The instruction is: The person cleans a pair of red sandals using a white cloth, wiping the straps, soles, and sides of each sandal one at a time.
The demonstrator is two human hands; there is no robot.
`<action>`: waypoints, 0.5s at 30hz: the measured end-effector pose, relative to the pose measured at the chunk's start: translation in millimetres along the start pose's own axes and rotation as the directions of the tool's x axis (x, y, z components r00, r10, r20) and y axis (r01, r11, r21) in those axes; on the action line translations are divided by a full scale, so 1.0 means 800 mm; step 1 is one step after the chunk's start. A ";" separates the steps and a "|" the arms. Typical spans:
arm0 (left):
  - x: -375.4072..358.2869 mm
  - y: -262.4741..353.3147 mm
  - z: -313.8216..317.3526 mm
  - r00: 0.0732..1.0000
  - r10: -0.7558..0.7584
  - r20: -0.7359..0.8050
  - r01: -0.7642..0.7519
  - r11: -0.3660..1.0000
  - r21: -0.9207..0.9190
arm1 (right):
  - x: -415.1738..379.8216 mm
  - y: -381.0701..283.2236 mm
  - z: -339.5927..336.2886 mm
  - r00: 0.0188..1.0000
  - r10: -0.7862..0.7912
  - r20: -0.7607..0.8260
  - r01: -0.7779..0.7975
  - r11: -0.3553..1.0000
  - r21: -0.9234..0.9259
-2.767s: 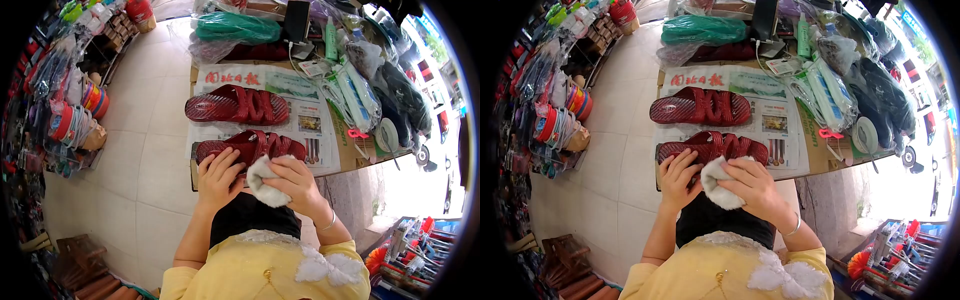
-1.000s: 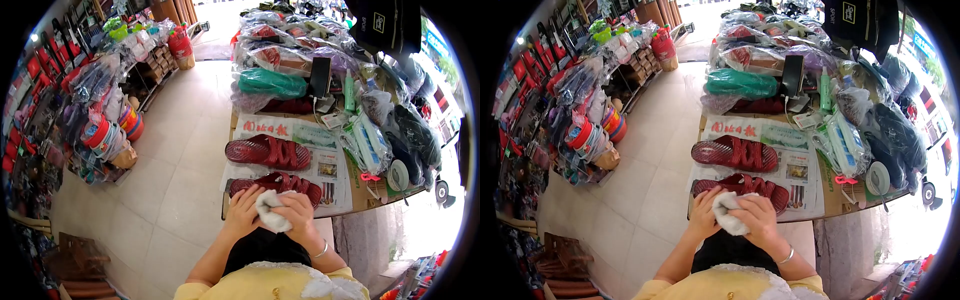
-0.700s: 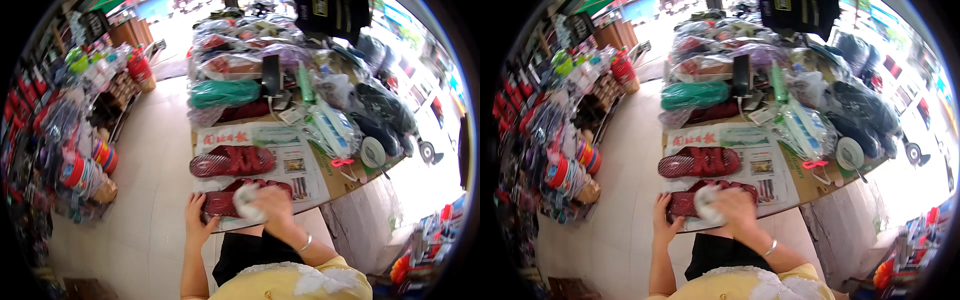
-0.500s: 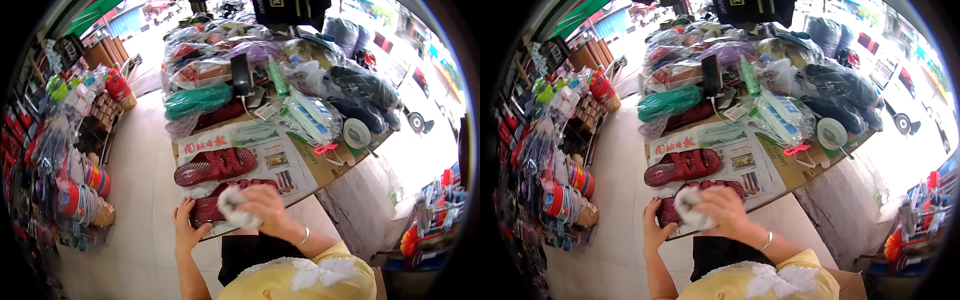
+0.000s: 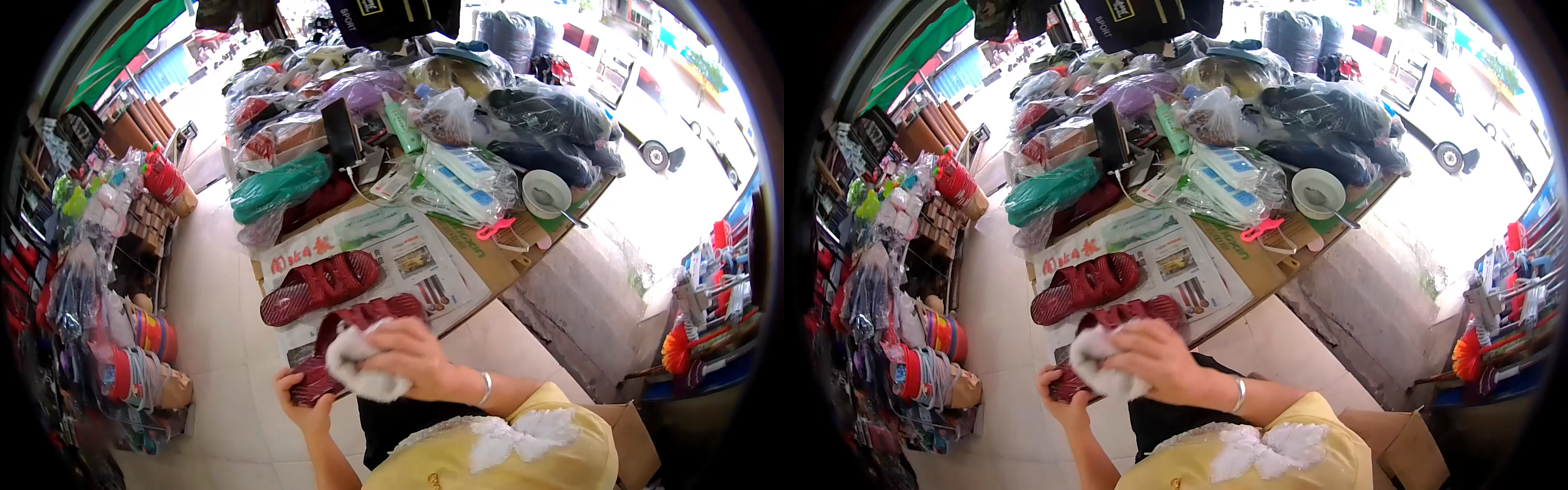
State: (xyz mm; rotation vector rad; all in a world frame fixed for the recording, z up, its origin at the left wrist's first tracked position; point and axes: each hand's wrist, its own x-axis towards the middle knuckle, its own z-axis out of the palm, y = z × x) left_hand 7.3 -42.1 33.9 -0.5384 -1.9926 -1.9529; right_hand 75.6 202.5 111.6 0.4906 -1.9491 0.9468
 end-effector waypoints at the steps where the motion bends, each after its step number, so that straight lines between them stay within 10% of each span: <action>1: -0.003 -0.003 -0.005 0.997 0.013 -0.073 -0.011 1.000 0.028 | -0.003 0.011 -0.007 0.997 0.029 -0.070 -0.034 0.997 -0.074; 4: 0.004 0.036 0.012 0.951 -0.231 -0.208 0.166 0.943 -0.288 | -0.014 0.039 -0.018 0.986 0.104 -0.132 -0.131 0.969 -0.212; 10: -0.037 0.007 0.006 0.961 -0.274 -0.035 0.263 0.946 -0.188 | -0.023 0.005 0.045 1.000 0.024 -0.004 -0.024 0.995 -0.096; 12: -0.052 0.002 0.000 0.825 -0.558 -0.089 0.505 0.799 -0.326 | -0.026 -0.010 0.063 0.950 -0.242 0.199 0.231 0.970 0.074; 15: -0.053 0.024 0.010 0.864 -0.498 -0.069 0.453 0.831 -0.322 | -0.028 0.011 0.052 0.987 -0.162 0.009 0.162 0.986 0.030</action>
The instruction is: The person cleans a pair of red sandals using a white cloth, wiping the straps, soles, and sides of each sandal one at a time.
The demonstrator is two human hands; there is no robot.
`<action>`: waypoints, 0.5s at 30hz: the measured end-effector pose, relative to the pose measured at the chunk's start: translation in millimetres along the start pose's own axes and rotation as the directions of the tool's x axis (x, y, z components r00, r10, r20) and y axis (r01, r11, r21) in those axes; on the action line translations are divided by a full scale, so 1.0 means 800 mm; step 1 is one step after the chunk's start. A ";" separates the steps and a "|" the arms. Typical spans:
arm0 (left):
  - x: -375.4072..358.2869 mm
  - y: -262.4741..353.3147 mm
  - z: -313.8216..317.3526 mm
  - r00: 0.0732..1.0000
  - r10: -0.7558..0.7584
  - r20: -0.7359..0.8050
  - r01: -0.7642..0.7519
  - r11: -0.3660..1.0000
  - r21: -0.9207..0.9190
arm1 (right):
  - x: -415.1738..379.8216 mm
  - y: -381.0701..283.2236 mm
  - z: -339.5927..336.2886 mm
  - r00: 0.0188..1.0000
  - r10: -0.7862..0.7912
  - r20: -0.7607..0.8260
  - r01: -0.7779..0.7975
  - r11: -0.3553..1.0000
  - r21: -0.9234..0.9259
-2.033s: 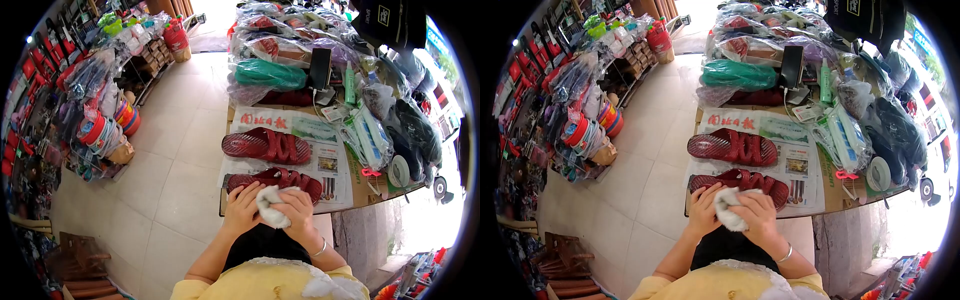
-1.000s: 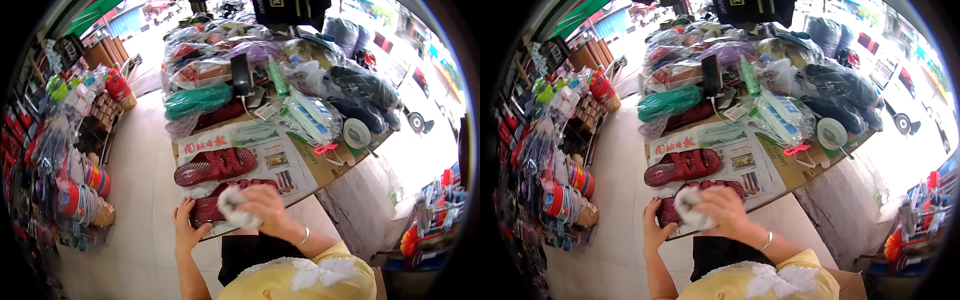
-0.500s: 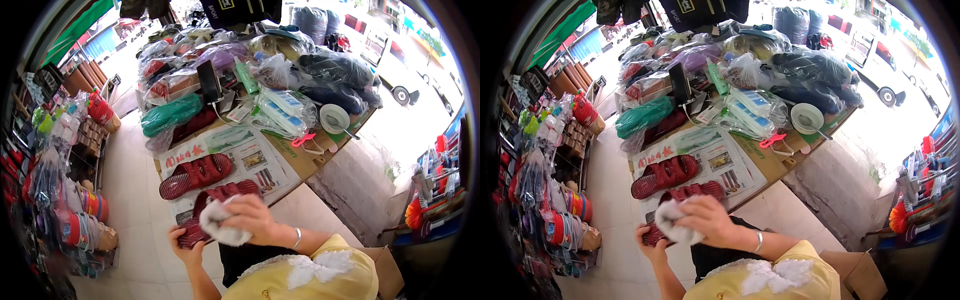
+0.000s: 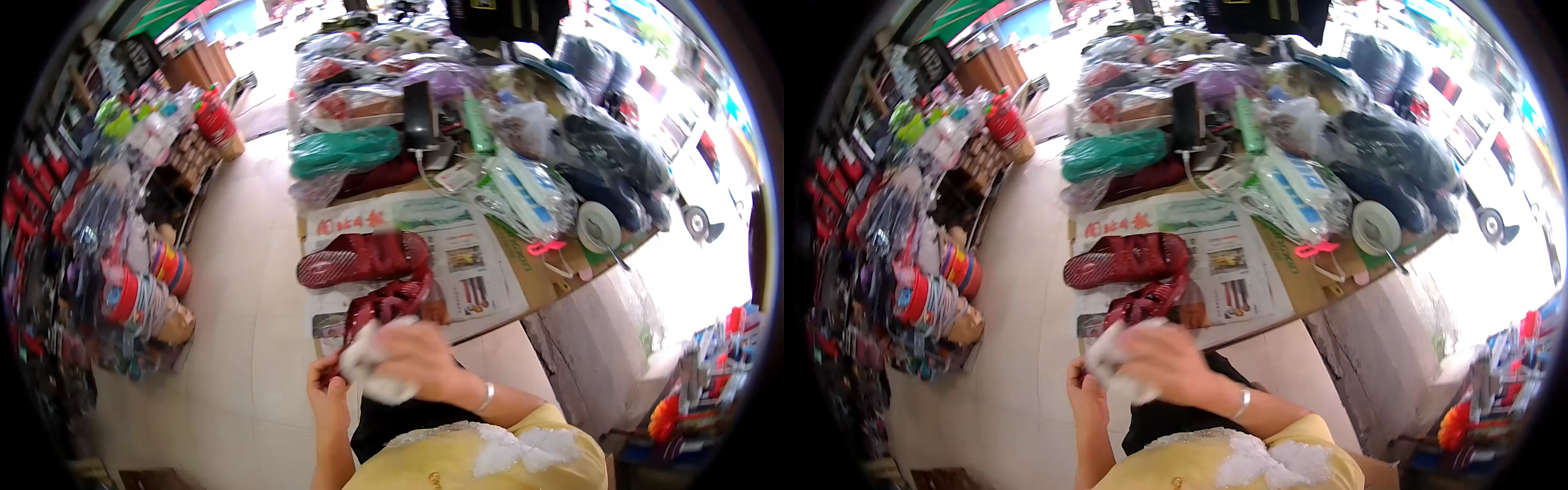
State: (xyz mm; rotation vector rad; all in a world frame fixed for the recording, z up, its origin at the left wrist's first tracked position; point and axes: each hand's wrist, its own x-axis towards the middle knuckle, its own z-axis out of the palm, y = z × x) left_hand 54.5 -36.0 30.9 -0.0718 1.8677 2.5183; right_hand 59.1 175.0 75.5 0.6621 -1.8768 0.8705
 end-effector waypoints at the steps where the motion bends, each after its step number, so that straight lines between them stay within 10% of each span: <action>1: -0.003 0.003 0.002 0.989 0.084 0.122 -0.080 0.996 -0.037 | 0.007 0.014 -0.016 0.996 0.032 -0.082 -0.039 0.996 -0.080; 5: -0.007 0.002 0.002 0.966 0.034 0.257 -0.010 0.995 -0.095 | 0.008 0.044 -0.050 0.973 0.225 -0.059 -0.231 0.911 -0.342; 15: -0.009 -0.004 -0.008 0.962 -0.072 0.264 0.128 0.972 -0.199 | 0.010 -0.019 0.020 0.966 -0.044 0.254 -0.005 0.982 0.189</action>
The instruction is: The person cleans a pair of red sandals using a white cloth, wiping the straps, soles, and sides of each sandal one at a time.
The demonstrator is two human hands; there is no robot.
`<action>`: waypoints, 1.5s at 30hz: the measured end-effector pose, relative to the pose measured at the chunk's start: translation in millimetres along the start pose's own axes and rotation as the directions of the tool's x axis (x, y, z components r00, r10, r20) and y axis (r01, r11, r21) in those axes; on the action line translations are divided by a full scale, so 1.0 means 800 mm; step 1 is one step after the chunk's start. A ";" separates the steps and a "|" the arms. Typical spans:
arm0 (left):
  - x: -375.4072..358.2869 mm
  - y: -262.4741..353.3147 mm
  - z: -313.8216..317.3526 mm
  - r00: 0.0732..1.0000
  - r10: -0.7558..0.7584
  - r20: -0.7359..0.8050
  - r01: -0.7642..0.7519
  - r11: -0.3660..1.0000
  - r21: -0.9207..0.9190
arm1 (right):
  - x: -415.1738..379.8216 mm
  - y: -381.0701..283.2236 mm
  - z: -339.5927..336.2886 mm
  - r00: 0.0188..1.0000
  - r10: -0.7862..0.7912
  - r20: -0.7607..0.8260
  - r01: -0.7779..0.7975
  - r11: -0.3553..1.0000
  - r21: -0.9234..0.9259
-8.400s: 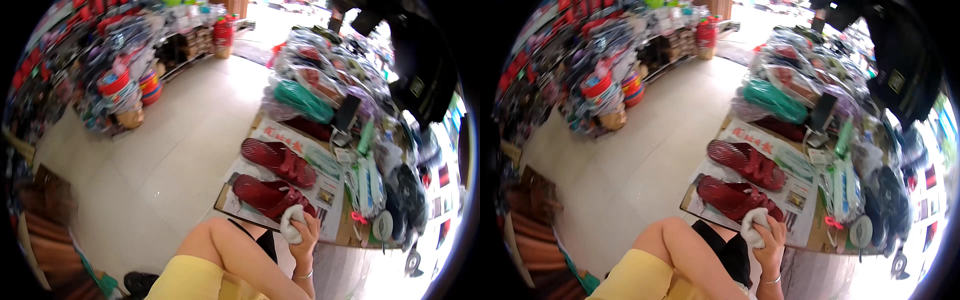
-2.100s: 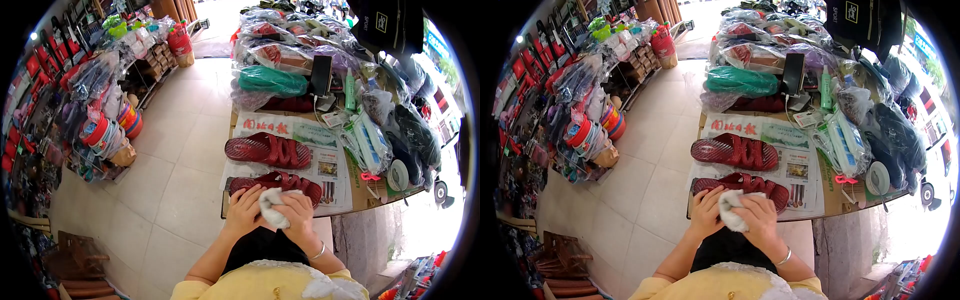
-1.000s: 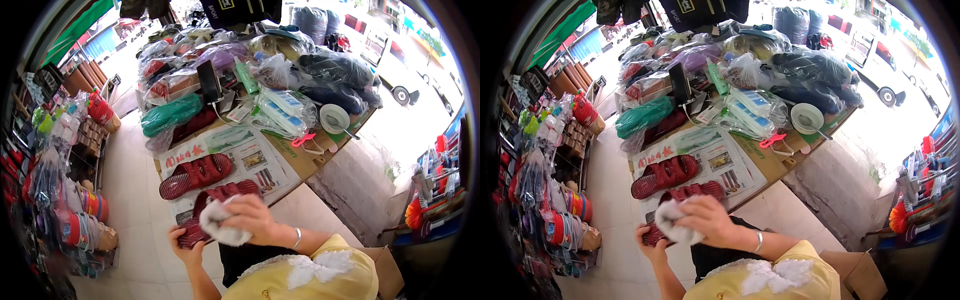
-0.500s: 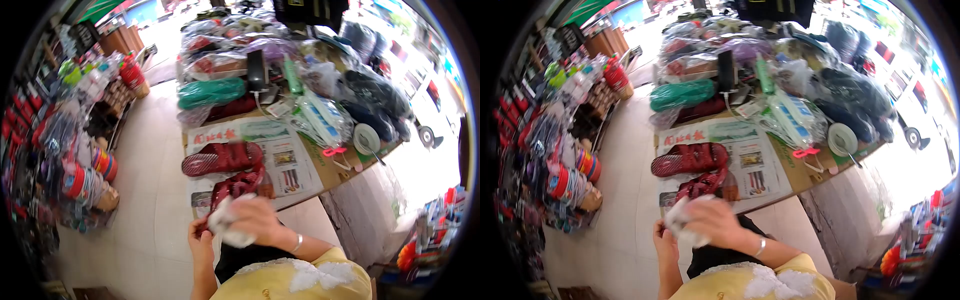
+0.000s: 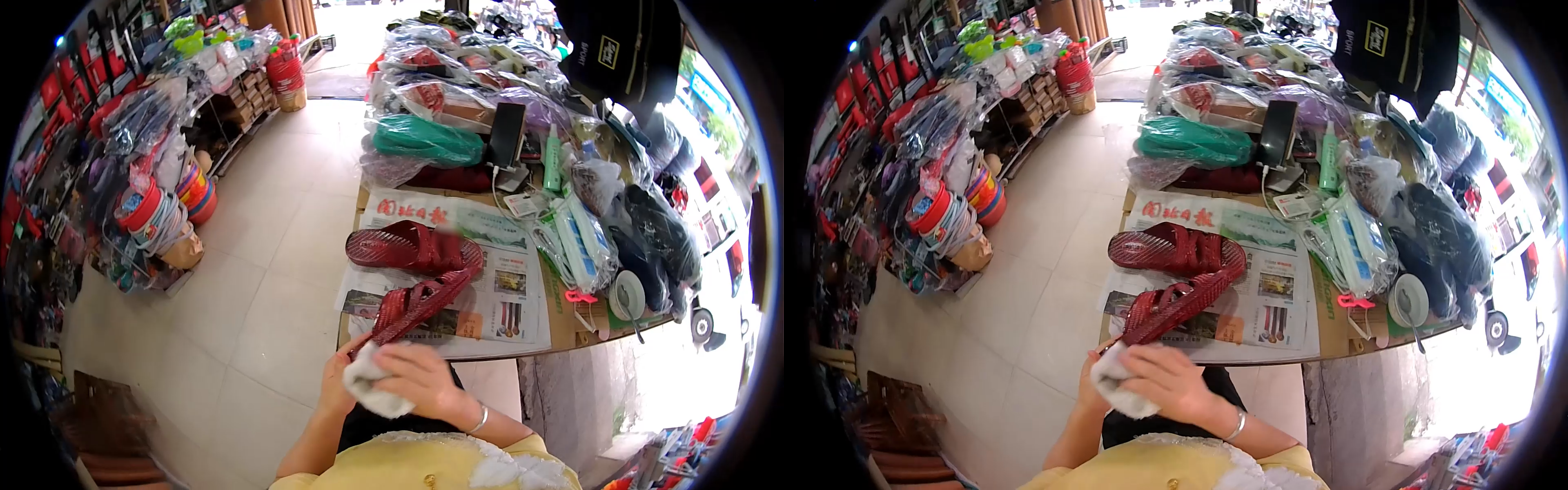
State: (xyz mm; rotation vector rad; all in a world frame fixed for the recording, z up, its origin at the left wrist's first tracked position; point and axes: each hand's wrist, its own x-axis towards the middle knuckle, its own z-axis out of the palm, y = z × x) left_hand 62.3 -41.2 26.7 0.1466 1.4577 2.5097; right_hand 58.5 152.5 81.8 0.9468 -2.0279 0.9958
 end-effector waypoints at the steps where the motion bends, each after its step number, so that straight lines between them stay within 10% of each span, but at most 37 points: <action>1: 0.003 0.003 0.015 0.998 0.021 -0.055 -0.022 1.000 -0.006 | -0.001 0.009 -0.008 0.997 -0.062 -0.037 0.060 0.997 -0.056; 4: 0.007 0.006 0.012 0.994 0.058 0.091 -0.049 0.993 -0.108 | 0.019 0.039 -0.043 0.962 0.067 -0.264 -0.164 0.917 -0.363; 6: 0.008 0.002 0.014 0.994 0.068 0.080 -0.060 0.993 -0.101 | 0.027 0.041 -0.043 0.980 0.134 -0.146 -0.183 0.896 -0.405; 11: 0.003 -0.021 -0.013 0.997 -0.057 -0.059 0.060 0.996 0.061 | 0.015 -0.010 0.022 0.996 -0.027 0.089 0.034 0.996 -0.081; 14: 0.008 -0.018 -0.021 0.991 -0.063 0.121 0.104 0.923 -0.370 | 0.018 -0.015 0.018 0.978 -0.087 0.189 0.081 0.996 0.039; 16: 0.002 -0.018 -0.006 0.999 0.037 -0.007 -0.037 0.999 -0.013 | 0.020 0.001 0.003 0.997 -0.075 -0.032 0.074 0.997 -0.034; 20: 0.006 -0.003 0.003 0.988 0.067 0.139 -0.058 0.996 -0.070 | 0.045 0.028 -0.036 0.993 0.053 -0.107 -0.093 0.900 -0.425; 23: 0.003 -0.011 0.012 0.996 0.025 -0.087 -0.030 0.998 -0.055 | 0.029 0.010 0.011 1.000 -0.013 -0.025 0.009 0.989 -0.149; 27: 0.007 -0.052 -0.039 0.998 0.049 0.041 -0.037 0.964 -0.265 | 0.028 -0.025 0.022 0.974 -0.148 0.174 0.145 0.989 0.030; 32: -0.019 0.014 -0.007 0.996 -0.074 -0.045 0.057 0.950 -0.308 | 0.043 0.021 -0.049 0.963 -0.009 -0.271 -0.097 0.922 -0.375; 40: -0.031 0.001 -0.011 0.980 -0.185 0.078 0.198 0.818 -0.540 | 0.028 0.031 0.014 0.997 0.069 -0.031 -0.075 0.968 -0.239; 44: -0.020 0.026 0.006 0.944 -0.313 -0.104 0.171 0.734 -0.658 | 0.033 0.002 0.017 0.974 -0.113 0.196 0.118 0.993 -0.010; 45: -0.022 0.014 -0.003 0.975 -0.213 -0.070 0.155 0.866 -0.475 | 0.025 0.018 0.015 0.984 -0.114 0.136 0.126 0.988 -0.086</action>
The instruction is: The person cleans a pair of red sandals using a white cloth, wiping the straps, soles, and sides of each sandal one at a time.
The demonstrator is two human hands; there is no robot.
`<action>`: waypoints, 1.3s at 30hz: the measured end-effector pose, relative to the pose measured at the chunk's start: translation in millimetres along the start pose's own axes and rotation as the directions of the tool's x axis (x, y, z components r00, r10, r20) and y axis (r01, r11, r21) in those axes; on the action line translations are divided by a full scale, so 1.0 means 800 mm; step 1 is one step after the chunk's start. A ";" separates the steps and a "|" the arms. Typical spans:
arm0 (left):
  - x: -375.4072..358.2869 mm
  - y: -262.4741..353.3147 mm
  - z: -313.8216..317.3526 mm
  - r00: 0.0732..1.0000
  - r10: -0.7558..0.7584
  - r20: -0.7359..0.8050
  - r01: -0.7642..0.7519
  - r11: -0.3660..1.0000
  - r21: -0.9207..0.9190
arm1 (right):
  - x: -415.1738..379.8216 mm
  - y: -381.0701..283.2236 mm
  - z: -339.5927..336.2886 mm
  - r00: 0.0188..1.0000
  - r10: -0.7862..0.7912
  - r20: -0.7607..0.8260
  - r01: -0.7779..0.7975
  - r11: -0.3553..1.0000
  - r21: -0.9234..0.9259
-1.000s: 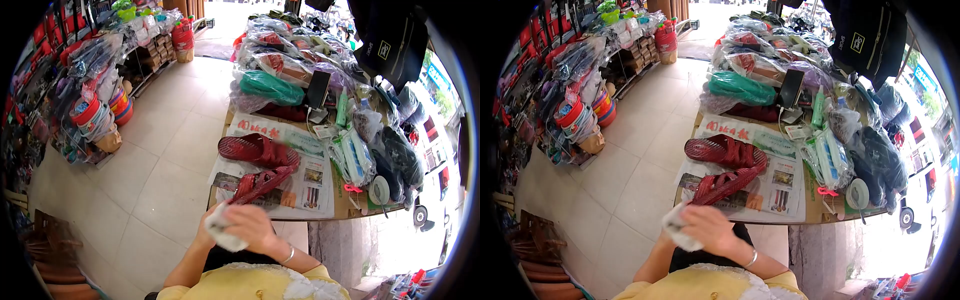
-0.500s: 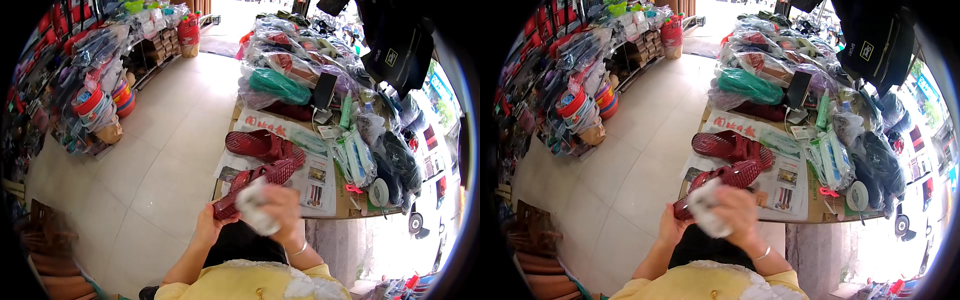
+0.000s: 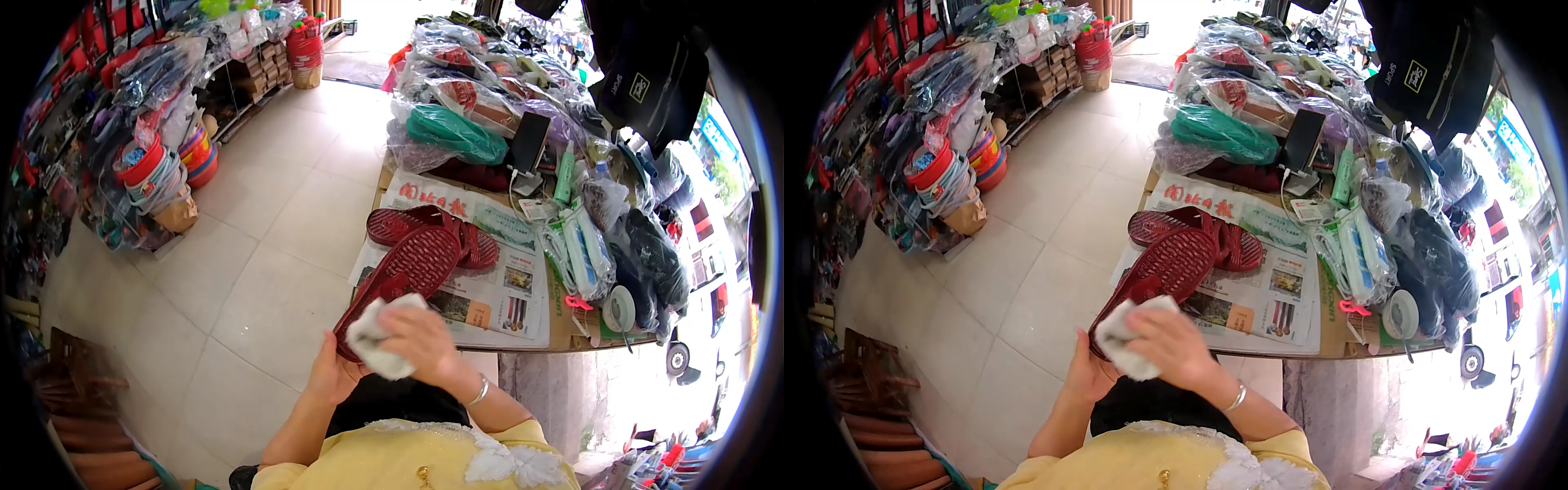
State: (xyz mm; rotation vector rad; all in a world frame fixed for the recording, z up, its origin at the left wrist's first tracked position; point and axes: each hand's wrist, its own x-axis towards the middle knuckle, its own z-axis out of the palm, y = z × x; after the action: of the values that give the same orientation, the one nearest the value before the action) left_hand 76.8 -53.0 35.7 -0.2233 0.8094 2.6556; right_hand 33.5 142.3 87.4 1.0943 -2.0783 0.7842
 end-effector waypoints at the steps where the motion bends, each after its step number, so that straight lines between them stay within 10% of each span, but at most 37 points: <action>1: 0.001 0.002 -0.007 1.000 -0.003 -0.002 0.003 1.000 0.003 | -0.013 0.018 0.000 0.998 0.003 -0.059 -0.008 0.997 -0.075; 3: -0.001 0.006 -0.015 0.983 0.004 0.186 -0.040 0.981 0.192 | 0.009 0.045 -0.025 0.934 0.095 -0.344 -0.151 0.979 -0.140; 7: 0.005 0.007 -0.006 0.988 0.102 0.114 -0.126 0.966 0.224 | 0.011 0.095 -0.039 0.941 0.262 -0.216 -0.314 0.912 -0.262; 13: 0.010 0.017 0.012 0.979 0.204 0.021 -0.204 0.956 0.209 | 0.019 0.032 -0.015 0.999 0.040 -0.001 -0.040 0.999 -0.003; 20: 0.010 0.018 0.009 0.980 0.193 0.056 -0.200 0.952 0.233 | 0.027 0.094 -0.068 0.956 0.161 -0.245 -0.252 0.878 -0.407; 31: 0.017 0.019 0.004 0.970 0.234 0.068 -0.243 0.915 0.322 | 0.017 0.035 -0.046 0.992 -0.027 0.123 0.019 0.998 0.061; 39: 0.016 0.008 -0.014 0.956 0.294 -0.014 -0.277 0.914 0.296 | 0.008 0.105 -0.045 0.965 0.162 0.205 -0.135 0.981 -0.139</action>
State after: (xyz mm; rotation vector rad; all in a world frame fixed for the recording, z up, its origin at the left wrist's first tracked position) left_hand 62.7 -61.0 26.4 -0.1117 1.3317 2.7553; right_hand -31.9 205.5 97.3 1.0005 -2.3803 0.6185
